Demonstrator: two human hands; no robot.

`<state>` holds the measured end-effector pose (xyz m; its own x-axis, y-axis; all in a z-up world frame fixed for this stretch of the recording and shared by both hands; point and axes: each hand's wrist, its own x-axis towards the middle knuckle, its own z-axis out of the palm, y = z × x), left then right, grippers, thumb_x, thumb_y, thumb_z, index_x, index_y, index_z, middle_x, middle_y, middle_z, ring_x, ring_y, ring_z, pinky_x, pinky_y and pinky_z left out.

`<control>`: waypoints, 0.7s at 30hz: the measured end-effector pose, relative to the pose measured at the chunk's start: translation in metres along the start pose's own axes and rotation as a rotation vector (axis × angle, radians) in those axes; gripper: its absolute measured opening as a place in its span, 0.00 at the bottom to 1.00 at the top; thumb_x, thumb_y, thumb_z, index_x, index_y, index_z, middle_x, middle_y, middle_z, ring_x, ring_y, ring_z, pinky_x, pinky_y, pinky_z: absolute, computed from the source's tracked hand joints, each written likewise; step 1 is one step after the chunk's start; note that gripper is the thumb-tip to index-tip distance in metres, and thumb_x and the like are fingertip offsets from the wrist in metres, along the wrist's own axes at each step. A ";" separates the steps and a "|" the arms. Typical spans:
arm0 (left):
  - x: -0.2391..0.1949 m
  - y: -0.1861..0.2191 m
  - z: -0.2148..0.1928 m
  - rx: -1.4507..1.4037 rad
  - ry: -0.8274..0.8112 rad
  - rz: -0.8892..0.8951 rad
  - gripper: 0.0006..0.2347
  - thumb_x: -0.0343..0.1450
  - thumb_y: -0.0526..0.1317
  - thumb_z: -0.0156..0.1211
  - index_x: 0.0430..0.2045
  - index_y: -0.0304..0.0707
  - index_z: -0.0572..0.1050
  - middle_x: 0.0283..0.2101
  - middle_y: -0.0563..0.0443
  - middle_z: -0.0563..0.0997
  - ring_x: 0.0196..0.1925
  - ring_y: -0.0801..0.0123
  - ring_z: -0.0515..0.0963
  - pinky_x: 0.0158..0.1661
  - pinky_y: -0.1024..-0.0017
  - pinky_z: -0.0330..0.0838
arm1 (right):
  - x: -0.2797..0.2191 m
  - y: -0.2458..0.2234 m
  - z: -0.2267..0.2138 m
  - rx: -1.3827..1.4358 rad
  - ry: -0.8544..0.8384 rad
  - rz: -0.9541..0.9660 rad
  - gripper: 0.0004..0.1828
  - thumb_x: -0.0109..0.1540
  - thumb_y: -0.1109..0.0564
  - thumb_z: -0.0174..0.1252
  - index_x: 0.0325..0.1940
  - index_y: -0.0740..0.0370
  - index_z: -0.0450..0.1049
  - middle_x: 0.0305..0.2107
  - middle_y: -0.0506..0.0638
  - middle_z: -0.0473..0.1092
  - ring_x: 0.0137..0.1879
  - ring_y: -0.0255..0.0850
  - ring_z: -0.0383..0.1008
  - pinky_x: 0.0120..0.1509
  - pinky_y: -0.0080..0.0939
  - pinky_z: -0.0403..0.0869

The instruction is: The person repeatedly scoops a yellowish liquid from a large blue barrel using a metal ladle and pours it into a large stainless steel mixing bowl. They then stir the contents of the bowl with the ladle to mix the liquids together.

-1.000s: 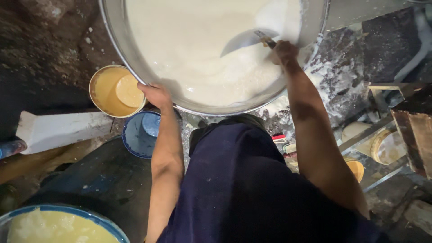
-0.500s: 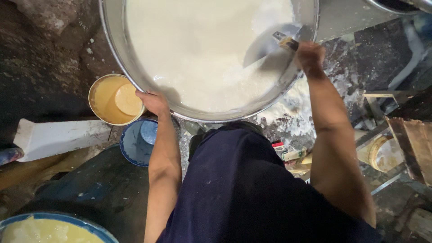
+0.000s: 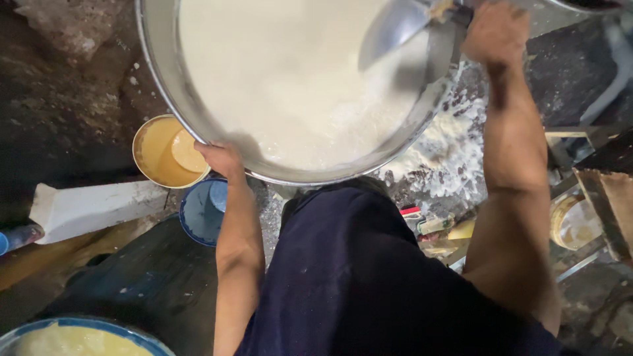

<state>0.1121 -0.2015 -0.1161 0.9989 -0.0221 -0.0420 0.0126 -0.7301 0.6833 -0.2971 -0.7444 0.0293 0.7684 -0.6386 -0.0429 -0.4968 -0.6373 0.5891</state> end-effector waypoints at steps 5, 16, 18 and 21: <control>0.002 -0.004 0.001 0.012 0.040 0.047 0.19 0.74 0.34 0.49 0.59 0.25 0.58 0.47 0.17 0.77 0.48 0.25 0.77 0.47 0.42 0.70 | 0.017 -0.004 0.054 0.032 0.195 -0.002 0.11 0.70 0.53 0.55 0.50 0.62 0.70 0.38 0.54 0.72 0.43 0.49 0.73 0.45 0.51 0.72; 0.004 -0.016 0.003 0.012 0.046 0.080 0.20 0.74 0.33 0.48 0.61 0.24 0.57 0.46 0.17 0.77 0.48 0.26 0.77 0.46 0.44 0.71 | 0.092 -0.177 0.074 0.705 0.055 0.565 0.33 0.66 0.43 0.60 0.62 0.72 0.60 0.41 0.64 0.74 0.46 0.56 0.77 0.47 0.54 0.76; 0.005 -0.019 0.004 0.034 0.052 0.081 0.21 0.74 0.34 0.49 0.62 0.24 0.57 0.46 0.16 0.77 0.48 0.26 0.77 0.46 0.44 0.71 | 0.093 -0.190 0.075 0.788 -0.043 0.638 0.37 0.64 0.45 0.58 0.66 0.76 0.57 0.41 0.66 0.74 0.47 0.58 0.77 0.49 0.55 0.77; 0.005 -0.023 0.007 0.079 0.060 0.071 0.21 0.74 0.34 0.50 0.62 0.25 0.57 0.45 0.17 0.77 0.47 0.26 0.78 0.44 0.43 0.71 | 0.089 -0.210 0.079 0.706 -0.071 0.700 0.35 0.63 0.45 0.55 0.62 0.78 0.58 0.43 0.68 0.73 0.48 0.61 0.77 0.48 0.57 0.77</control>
<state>0.1167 -0.1891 -0.1371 0.9981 -0.0365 0.0494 -0.0594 -0.7797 0.6233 -0.1562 -0.7017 -0.1619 0.1962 -0.9781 0.0688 -0.9725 -0.2031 -0.1140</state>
